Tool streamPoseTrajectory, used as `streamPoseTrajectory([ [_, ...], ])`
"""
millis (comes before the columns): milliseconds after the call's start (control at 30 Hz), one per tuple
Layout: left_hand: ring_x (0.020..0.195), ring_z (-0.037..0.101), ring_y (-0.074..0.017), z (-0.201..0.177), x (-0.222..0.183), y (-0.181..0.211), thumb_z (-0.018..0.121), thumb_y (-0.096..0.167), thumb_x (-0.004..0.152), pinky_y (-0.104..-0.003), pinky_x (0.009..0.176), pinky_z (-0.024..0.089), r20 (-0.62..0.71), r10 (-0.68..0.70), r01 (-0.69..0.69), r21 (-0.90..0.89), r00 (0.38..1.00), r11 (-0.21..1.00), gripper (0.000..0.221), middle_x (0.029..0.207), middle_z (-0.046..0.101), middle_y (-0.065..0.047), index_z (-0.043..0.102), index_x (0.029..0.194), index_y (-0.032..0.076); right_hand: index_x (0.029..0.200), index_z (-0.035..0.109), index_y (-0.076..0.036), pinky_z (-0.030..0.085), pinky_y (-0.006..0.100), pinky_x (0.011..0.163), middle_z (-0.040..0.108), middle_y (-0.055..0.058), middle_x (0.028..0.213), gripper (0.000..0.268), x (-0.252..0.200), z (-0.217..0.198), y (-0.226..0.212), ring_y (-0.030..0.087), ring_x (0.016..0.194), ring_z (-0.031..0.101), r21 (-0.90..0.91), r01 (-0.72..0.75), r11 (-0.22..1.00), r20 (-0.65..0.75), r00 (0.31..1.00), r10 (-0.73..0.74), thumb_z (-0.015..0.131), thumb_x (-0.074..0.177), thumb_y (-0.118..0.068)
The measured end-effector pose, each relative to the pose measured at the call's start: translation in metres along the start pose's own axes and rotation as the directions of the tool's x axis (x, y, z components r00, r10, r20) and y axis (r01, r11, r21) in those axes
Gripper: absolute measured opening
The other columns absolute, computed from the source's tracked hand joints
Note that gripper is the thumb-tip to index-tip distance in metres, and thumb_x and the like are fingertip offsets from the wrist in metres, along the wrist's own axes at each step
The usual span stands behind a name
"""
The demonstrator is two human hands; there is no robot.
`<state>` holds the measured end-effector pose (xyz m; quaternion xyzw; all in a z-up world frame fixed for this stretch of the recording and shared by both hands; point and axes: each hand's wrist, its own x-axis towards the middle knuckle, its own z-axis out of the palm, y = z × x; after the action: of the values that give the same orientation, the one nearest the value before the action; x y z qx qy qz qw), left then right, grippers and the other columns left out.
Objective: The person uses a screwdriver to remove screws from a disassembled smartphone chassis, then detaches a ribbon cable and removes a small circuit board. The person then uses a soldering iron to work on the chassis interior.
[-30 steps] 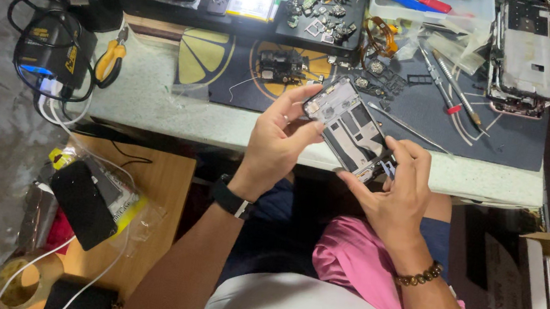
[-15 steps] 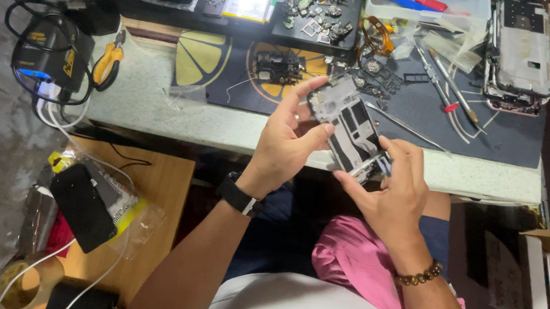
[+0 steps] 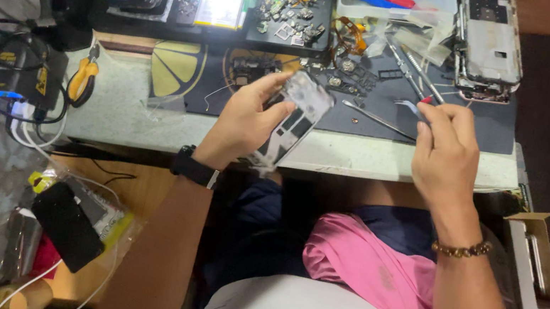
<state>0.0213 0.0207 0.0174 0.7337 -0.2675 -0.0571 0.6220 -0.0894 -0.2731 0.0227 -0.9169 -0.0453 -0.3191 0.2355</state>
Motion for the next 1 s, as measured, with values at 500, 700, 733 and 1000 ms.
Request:
streamPoseTrajectory([
  [500,0.108,0.061,-0.0286,0.023,-0.009,0.022,0.077,0.017,0.089,-0.041,0.091,0.048,0.109,0.325,-0.309,0.68,0.94,0.665,0.029,0.115,0.067,-0.006,0.07,0.117,0.011,0.113,0.074,-0.006,0.053,0.038,0.095,0.071,0.009,0.11,0.009,0.006,-0.016,0.041,0.028,0.104,0.066,-0.156,0.027,0.987,-0.126,0.991,-0.047,0.075,0.105,-0.001],
  [700,0.114,0.058,-0.0291,0.021,-0.031,0.034,0.082,0.039,0.078,-0.045,0.093,0.041,0.158,0.369,-0.366,0.707,0.916,0.606,0.051,0.123,0.064,-0.008,0.069,0.117,0.008,0.109,0.075,-0.007,0.054,0.043,0.085,0.072,0.01,0.107,0.014,0.032,-0.004,0.038,0.033,0.099,0.066,-0.325,0.086,0.942,0.092,0.994,-0.059,0.075,0.095,-0.009],
  [733,0.114,0.057,-0.0302,0.019,-0.032,0.036,0.082,0.043,0.073,-0.046,0.092,0.04,0.18,0.366,-0.377,0.715,0.913,0.589,0.058,0.124,0.063,-0.009,0.069,0.117,0.007,0.109,0.074,-0.008,0.054,0.043,0.085,0.071,0.01,0.106,0.013,0.034,-0.002,0.037,0.033,0.1,0.067,-0.355,0.083,0.931,0.101,0.994,-0.05,0.074,0.096,-0.009],
  [1000,0.118,0.057,-0.0278,0.007,-0.028,0.028,0.08,0.043,0.084,-0.044,0.097,0.041,0.232,0.364,-0.417,0.686,0.902,0.597,0.053,0.135,0.064,-0.004,0.07,0.126,0.013,0.113,0.075,-0.007,0.054,0.048,0.078,0.068,0.014,0.107,0.02,0.035,-0.006,0.035,0.037,0.089,0.068,-0.458,-0.002,0.889,0.112,0.992,0.06,0.071,0.094,-0.013],
])
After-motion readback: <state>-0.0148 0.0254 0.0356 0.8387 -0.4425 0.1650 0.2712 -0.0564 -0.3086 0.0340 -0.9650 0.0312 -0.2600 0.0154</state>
